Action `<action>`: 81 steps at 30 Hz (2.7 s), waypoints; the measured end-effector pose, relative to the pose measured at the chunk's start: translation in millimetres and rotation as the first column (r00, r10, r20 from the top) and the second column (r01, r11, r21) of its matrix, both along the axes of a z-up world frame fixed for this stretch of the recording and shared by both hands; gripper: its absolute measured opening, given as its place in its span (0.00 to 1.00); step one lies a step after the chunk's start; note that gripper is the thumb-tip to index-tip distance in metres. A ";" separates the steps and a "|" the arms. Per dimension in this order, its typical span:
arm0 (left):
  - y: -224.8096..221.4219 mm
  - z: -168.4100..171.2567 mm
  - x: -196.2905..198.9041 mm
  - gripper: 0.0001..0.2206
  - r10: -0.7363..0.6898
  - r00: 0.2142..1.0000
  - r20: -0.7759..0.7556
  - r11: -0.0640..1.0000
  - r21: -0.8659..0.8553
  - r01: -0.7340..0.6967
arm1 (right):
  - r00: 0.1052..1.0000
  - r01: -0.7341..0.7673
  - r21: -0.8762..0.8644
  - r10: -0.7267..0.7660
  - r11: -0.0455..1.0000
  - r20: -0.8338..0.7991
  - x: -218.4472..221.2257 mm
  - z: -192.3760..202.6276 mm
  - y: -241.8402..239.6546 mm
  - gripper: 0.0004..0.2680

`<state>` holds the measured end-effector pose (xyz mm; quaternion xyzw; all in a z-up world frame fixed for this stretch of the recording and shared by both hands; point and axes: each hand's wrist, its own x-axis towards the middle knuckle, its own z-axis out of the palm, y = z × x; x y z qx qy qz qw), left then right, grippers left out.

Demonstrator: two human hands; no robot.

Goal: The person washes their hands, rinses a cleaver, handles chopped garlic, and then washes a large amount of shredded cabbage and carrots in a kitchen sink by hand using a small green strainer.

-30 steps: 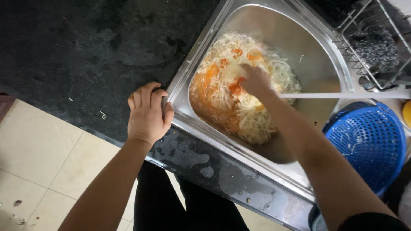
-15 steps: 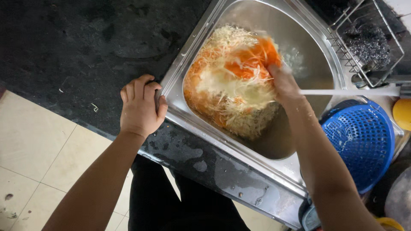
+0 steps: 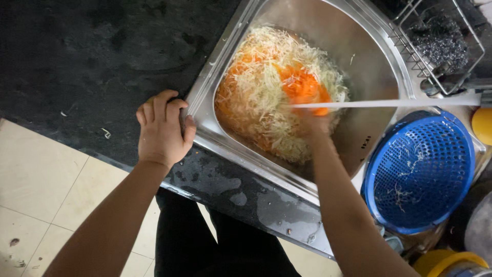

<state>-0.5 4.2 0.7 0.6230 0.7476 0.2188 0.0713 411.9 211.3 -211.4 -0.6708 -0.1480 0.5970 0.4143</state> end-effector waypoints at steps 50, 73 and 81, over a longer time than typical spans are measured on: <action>0.9 8.1 -0.8 0.19 -0.009 0.999 0.032 0.998 0.059 0.007 | -0.142 -0.746 -0.556 0.728 0.366 0.671 -26.6 104.9 94.1 0.19; -0.3 4.5 -2.1 0.19 -0.004 0.999 0.051 1.000 0.028 0.002 | -0.138 -0.643 -0.629 0.742 0.437 0.656 -101.6 35.0 56.1 0.22; 1.1 5.7 -0.9 0.19 -0.001 0.999 0.044 1.000 0.025 0.000 | -0.405 -0.914 -0.333 0.438 -0.234 0.803 -131.6 -8.0 -24.9 0.31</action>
